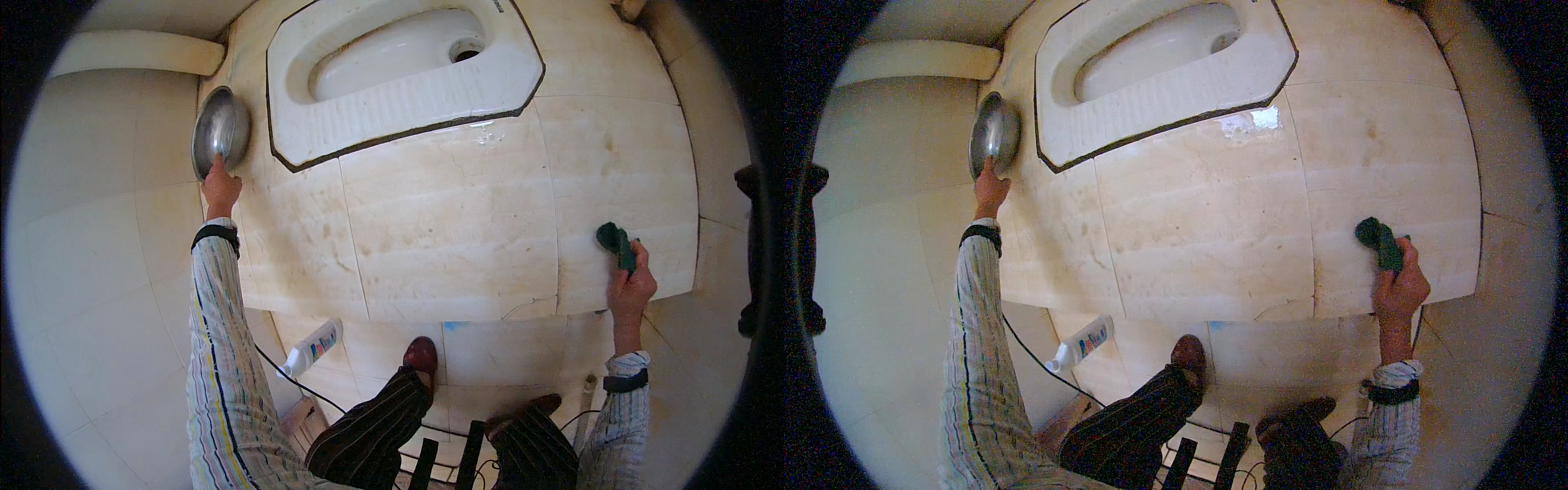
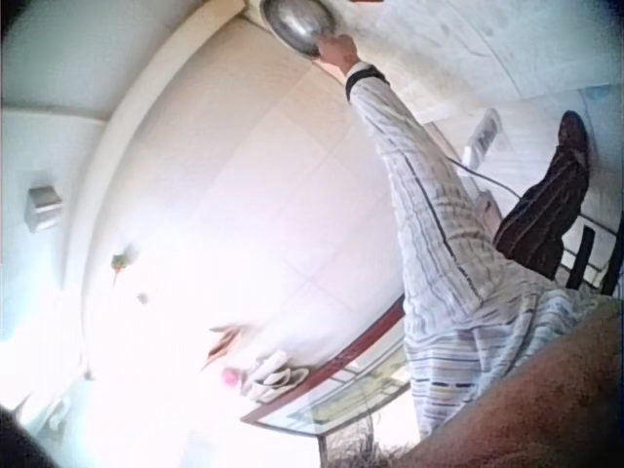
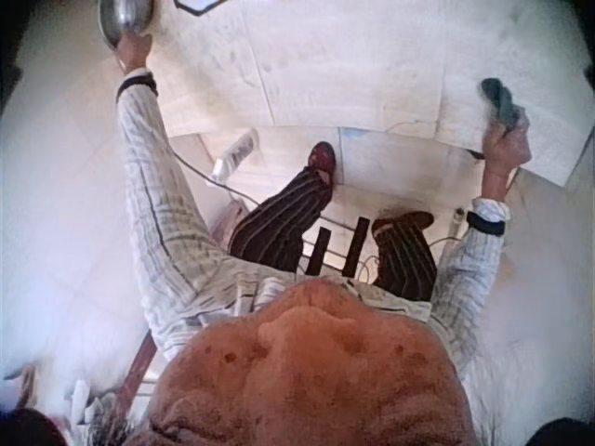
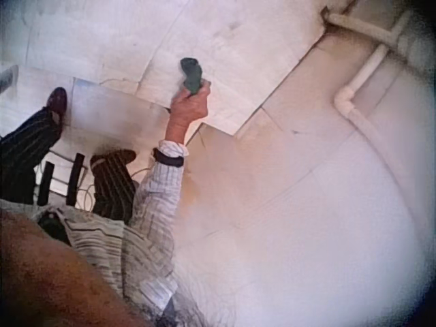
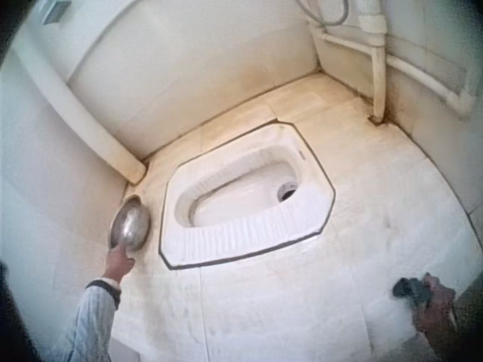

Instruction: The person scrubs the tiled floor and a squat toilet with a sponge. They then fill a metal bowl with water from a sink and use it to rinse the toilet while continuing to scrub the surface.

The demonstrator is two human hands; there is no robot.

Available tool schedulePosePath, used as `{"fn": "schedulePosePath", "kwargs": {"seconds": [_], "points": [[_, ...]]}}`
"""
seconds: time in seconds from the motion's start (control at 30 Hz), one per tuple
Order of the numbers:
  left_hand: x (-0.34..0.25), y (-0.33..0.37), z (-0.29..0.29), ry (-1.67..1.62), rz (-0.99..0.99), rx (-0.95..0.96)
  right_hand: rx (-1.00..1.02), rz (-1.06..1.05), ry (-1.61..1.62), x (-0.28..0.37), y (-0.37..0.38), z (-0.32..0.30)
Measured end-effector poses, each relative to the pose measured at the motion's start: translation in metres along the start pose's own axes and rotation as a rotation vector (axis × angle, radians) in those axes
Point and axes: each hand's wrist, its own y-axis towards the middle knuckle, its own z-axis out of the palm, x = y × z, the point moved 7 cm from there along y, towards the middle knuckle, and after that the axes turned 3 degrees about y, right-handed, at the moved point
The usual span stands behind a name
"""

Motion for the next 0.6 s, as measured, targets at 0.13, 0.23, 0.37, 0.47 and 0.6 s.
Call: {"fn": "schedulePosePath", "kwargs": {"seconds": [0.13, 0.23, 0.37, 0.47, 0.6], "points": [[-0.04, -0.012, 0.004, 0.226, 0.193, -0.001, 0.11, 0.098, -0.021, -0.025, 0.005, 0.019], [-0.07, -0.03, 0.013, 0.079, 0.315, 0.016, 0.188, 0.148, -0.046, -0.038, 0.011, 0.045], [-0.097, -0.09, 0.053, -0.031, 0.409, 0.155, 0.344, 0.228, -0.038, -0.031, -0.013, 0.101], [-0.121, -0.143, 0.065, -0.083, 0.665, 0.141, 0.504, 0.35, -0.014, -0.029, -0.04, 0.157], [-0.133, -0.214, 0.076, -0.1, 0.841, 0.274, 0.72, 0.681, 0.192, -0.019, -0.095, 0.214]]}}
